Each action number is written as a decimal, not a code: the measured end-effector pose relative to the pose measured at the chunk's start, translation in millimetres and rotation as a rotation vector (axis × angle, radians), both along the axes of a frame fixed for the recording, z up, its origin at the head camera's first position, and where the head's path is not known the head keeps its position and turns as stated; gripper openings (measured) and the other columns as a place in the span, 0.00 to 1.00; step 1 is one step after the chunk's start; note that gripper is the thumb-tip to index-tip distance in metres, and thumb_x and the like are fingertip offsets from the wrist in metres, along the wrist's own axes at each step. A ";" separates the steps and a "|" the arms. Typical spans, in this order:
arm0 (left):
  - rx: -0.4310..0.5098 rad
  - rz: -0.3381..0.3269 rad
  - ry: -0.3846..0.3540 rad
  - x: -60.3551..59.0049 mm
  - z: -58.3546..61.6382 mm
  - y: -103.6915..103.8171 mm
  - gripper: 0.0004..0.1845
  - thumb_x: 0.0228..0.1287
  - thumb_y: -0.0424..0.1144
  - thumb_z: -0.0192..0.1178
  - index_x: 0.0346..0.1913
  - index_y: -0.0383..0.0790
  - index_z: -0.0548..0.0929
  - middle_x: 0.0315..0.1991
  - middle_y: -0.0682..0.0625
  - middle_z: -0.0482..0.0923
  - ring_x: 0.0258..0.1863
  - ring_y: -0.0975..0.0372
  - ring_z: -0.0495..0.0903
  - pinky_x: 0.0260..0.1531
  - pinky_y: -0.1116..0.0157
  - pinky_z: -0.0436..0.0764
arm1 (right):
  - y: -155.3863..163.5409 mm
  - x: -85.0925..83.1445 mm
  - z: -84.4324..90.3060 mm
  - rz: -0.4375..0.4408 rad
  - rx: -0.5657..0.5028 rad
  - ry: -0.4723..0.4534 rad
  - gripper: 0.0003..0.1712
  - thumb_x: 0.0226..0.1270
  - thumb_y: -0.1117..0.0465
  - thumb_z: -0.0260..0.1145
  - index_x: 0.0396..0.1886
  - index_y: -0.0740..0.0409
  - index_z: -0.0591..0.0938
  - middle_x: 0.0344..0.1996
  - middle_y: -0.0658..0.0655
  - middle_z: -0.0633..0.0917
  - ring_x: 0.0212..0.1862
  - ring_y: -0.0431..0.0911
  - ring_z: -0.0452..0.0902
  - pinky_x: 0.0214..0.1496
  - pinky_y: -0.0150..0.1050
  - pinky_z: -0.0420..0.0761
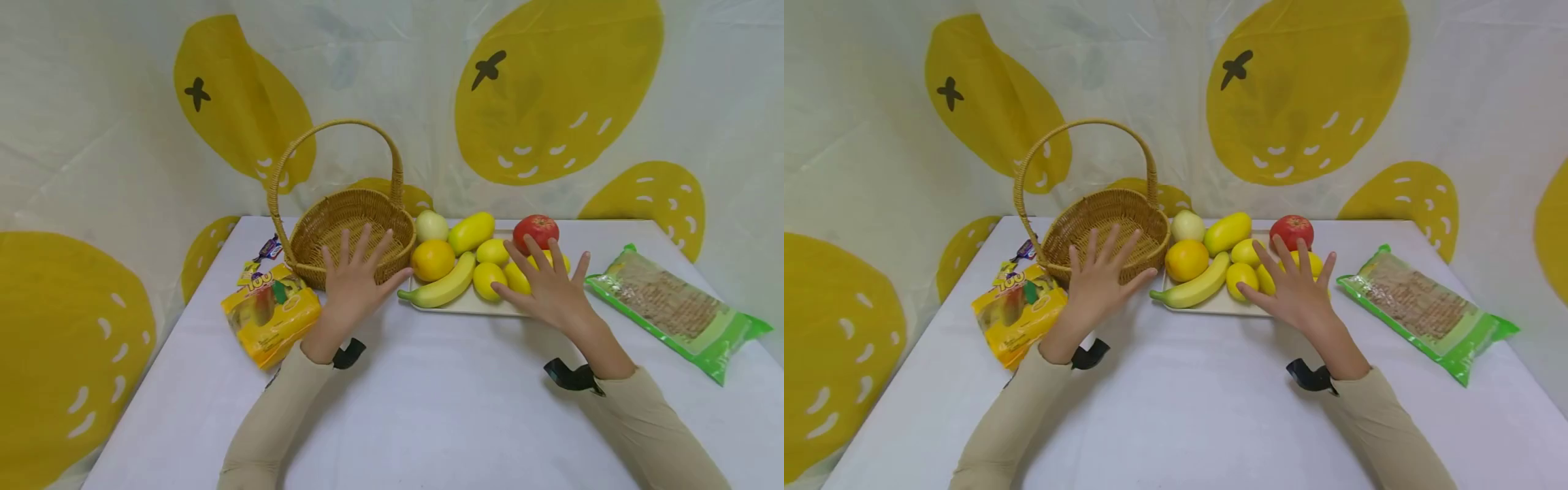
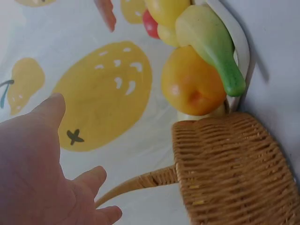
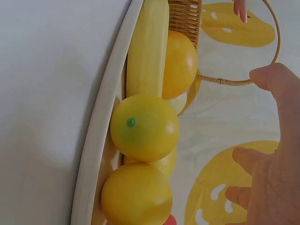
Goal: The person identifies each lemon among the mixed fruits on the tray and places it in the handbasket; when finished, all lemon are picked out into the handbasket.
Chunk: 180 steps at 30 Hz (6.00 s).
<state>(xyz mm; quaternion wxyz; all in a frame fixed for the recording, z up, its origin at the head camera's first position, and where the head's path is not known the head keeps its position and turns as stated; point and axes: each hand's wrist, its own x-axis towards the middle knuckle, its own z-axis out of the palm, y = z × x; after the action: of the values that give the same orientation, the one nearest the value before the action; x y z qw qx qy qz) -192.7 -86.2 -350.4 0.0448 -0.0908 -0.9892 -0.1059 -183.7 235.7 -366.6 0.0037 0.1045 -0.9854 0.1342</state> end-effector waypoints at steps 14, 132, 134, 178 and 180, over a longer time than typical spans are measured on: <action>0.085 -0.049 0.221 34.1 13.5 -43.8 0.41 0.66 0.68 0.50 0.78 0.63 0.50 0.80 0.52 0.38 0.77 0.51 0.29 0.71 0.38 0.36 | -9.8 15.1 -5.1 0.150 -0.123 0.149 0.45 0.67 0.37 0.58 0.79 0.42 0.54 0.77 0.63 0.50 0.75 0.68 0.36 0.67 0.74 0.27; 0.925 0.104 0.500 -42.5 16.5 -117.3 0.24 0.72 0.28 0.52 0.70 0.38 0.69 0.62 0.38 0.70 0.60 0.49 0.75 0.50 0.54 0.82 | -226.8 -130.9 -18.4 0.586 -0.556 -0.072 0.33 0.59 0.65 0.71 0.65 0.64 0.74 0.63 0.65 0.73 0.63 0.57 0.68 0.62 0.51 0.73; 0.924 0.108 0.494 -42.3 17.9 -117.2 0.24 0.73 0.29 0.52 0.70 0.38 0.68 0.62 0.38 0.70 0.60 0.48 0.75 0.49 0.52 0.83 | -231.9 -135.1 -17.7 0.616 -0.521 -0.112 0.32 0.59 0.65 0.71 0.64 0.65 0.74 0.63 0.64 0.74 0.65 0.56 0.67 0.65 0.51 0.70; 0.881 0.120 0.483 -40.7 20.5 -115.7 0.24 0.74 0.29 0.49 0.71 0.36 0.66 0.62 0.35 0.68 0.60 0.45 0.73 0.55 0.50 0.79 | -208.9 -88.9 -21.9 0.570 -0.894 -0.006 0.18 0.69 0.68 0.62 0.58 0.65 0.78 0.60 0.64 0.74 0.64 0.58 0.68 0.64 0.57 0.72; 0.881 0.122 0.485 -40.5 20.4 -115.1 0.24 0.74 0.29 0.49 0.71 0.36 0.66 0.62 0.35 0.68 0.60 0.45 0.73 0.54 0.50 0.79 | -204.1 -84.4 -22.9 0.583 -0.883 0.025 0.18 0.69 0.69 0.62 0.57 0.67 0.78 0.59 0.64 0.75 0.63 0.57 0.69 0.64 0.57 0.73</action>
<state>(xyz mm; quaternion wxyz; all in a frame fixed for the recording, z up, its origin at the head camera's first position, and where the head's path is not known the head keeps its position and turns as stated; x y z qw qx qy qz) -233.1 -201.3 -330.0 0.3135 -0.0273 -0.8153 -0.4861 -268.1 31.6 -389.4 0.0216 0.3641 -0.7650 0.5308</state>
